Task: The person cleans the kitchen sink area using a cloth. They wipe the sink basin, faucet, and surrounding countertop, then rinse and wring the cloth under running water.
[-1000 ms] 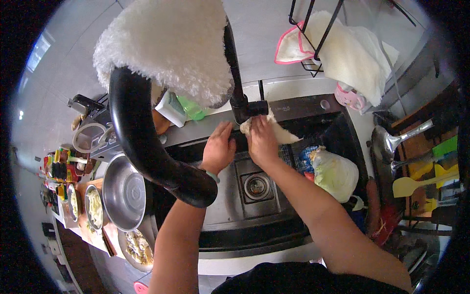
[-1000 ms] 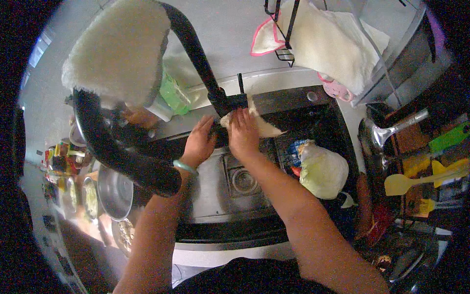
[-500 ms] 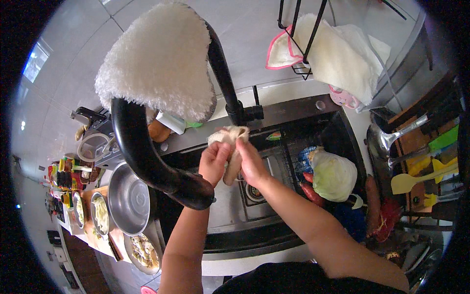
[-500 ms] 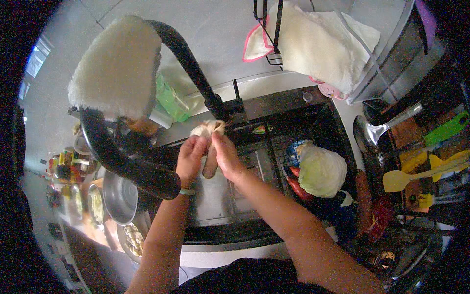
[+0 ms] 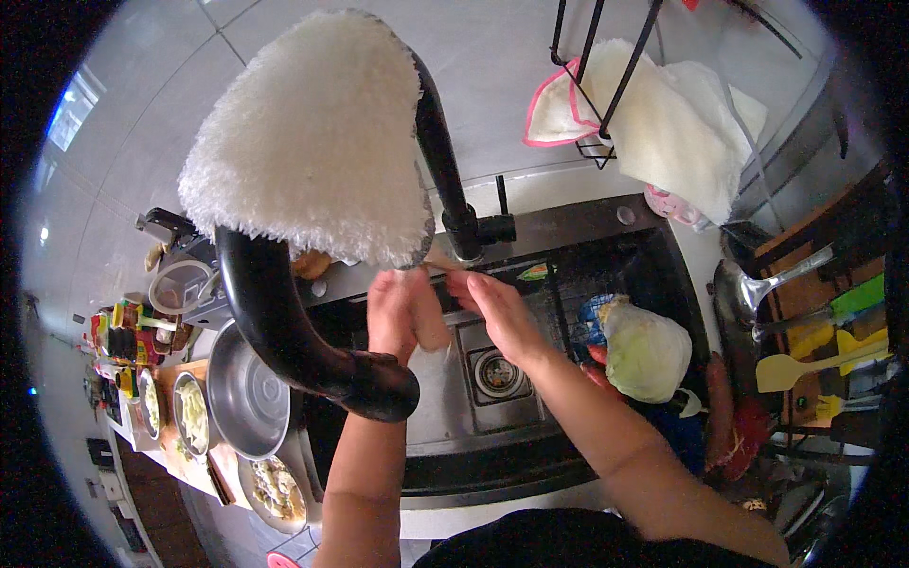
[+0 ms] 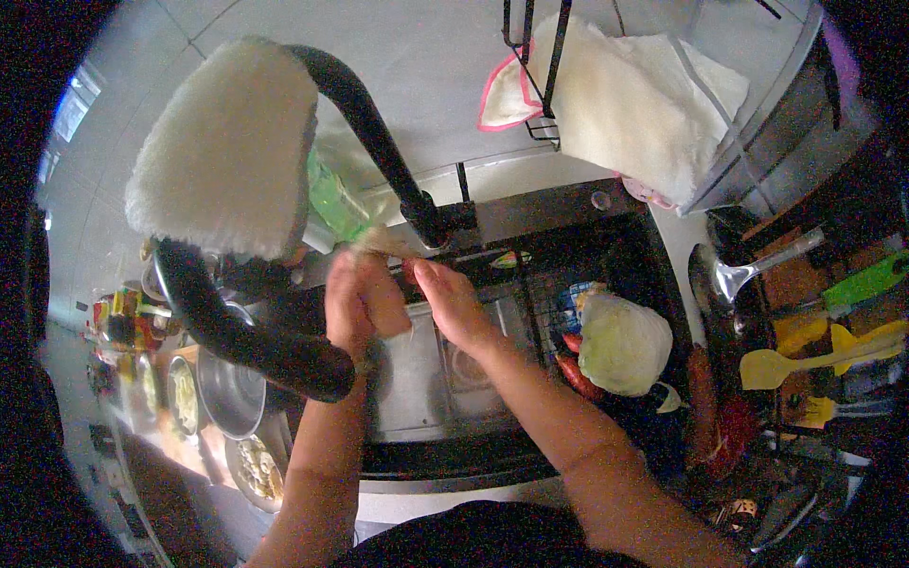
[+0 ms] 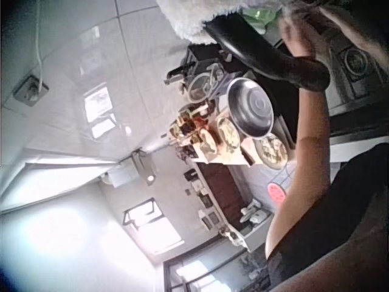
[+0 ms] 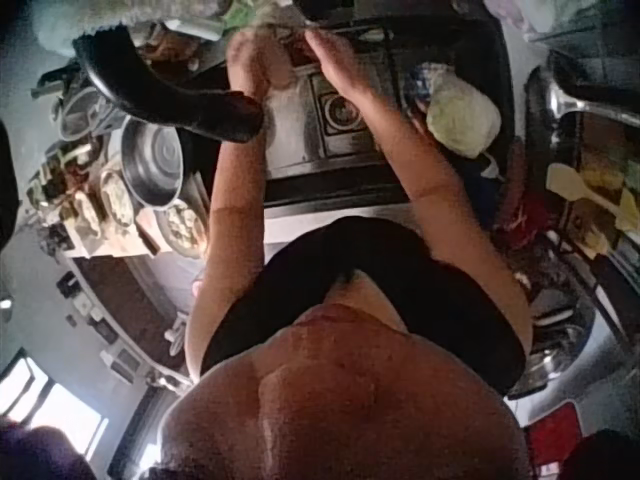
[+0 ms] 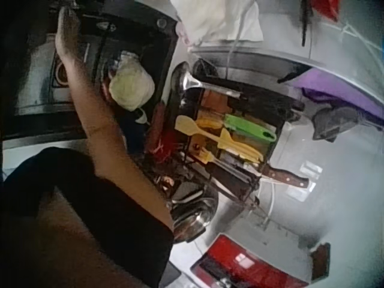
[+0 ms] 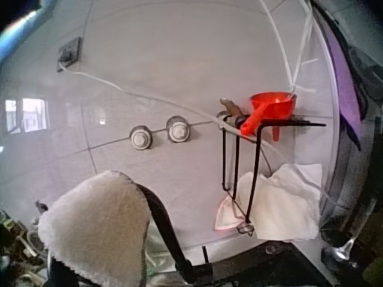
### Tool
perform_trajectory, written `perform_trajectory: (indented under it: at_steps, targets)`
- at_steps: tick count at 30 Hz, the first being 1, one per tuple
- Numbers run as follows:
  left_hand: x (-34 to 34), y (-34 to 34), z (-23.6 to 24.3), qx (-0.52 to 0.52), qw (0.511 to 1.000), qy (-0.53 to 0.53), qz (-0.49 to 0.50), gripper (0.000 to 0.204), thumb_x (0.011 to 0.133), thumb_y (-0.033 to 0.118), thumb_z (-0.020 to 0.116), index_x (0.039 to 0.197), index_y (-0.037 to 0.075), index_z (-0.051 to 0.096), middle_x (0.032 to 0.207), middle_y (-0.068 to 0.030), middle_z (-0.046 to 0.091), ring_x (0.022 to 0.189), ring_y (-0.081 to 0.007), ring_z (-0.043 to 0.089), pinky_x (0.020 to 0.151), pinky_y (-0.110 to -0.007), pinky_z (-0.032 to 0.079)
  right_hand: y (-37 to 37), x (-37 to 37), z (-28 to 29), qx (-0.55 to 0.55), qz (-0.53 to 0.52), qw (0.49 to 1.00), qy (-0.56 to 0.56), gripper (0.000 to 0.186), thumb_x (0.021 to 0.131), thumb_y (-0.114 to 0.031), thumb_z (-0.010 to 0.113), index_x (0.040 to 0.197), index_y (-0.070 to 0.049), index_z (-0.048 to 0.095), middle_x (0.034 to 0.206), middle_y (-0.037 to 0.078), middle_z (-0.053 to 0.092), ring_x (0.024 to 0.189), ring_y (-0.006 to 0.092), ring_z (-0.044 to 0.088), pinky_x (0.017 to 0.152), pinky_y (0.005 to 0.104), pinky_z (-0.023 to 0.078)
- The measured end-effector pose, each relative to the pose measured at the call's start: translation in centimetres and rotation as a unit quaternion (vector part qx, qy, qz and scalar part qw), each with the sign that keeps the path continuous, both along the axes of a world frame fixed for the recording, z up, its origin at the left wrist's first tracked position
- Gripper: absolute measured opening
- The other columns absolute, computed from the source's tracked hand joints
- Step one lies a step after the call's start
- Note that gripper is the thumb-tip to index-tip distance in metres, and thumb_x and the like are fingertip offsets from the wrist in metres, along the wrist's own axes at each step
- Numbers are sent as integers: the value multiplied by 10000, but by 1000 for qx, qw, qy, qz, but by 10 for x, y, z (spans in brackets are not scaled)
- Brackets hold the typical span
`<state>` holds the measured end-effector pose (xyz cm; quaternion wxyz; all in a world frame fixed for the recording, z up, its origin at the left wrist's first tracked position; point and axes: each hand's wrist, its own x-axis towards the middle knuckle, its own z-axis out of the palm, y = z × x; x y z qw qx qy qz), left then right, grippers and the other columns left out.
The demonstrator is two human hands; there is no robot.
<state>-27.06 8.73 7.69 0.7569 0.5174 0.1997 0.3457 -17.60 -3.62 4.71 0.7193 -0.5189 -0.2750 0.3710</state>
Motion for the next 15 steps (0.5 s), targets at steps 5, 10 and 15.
perform_trajectory:
  at_steps: [5, 10, 15]
  targets:
    - [71, -9, 15, -180, 975, -95, 92, 356, 932, 329, 433, 1009, 8, 565, 858, -111, 606, 811, -232, 579, 684, -349, 473, -11, 12, 4, -81, -148, 953, -252, 302, 955, -242, 468, 1051, 10, 606, 953, 98, 646, 875, 172, 594, 788, 283, 455]
    - [93, -25, -16, 319, 928, 119, 151, 400, 935, 341, 446, 1092, -25, 486, 1034, -202, 545, 891, -325, 540, 758, -409, 426, -16, 52, -11, -88, -274, 893, -345, 220, 920, -163, 491, 1005, 8, 600, 965, 183, 624, 881, 321, 608, 795, 374, 474]
    - [79, -8, -67, 431, 871, 215, 98, 318, 919, 242, 478, 1115, -7, 454, 1044, -222, 505, 962, -382, 503, 851, -418, 406, -7, 107, -33, -105, -304, 833, -449, 194, 909, -150, 489, 972, -3, 599, 954, 174, 611, 920, 339, 577, 826, 395, 450]
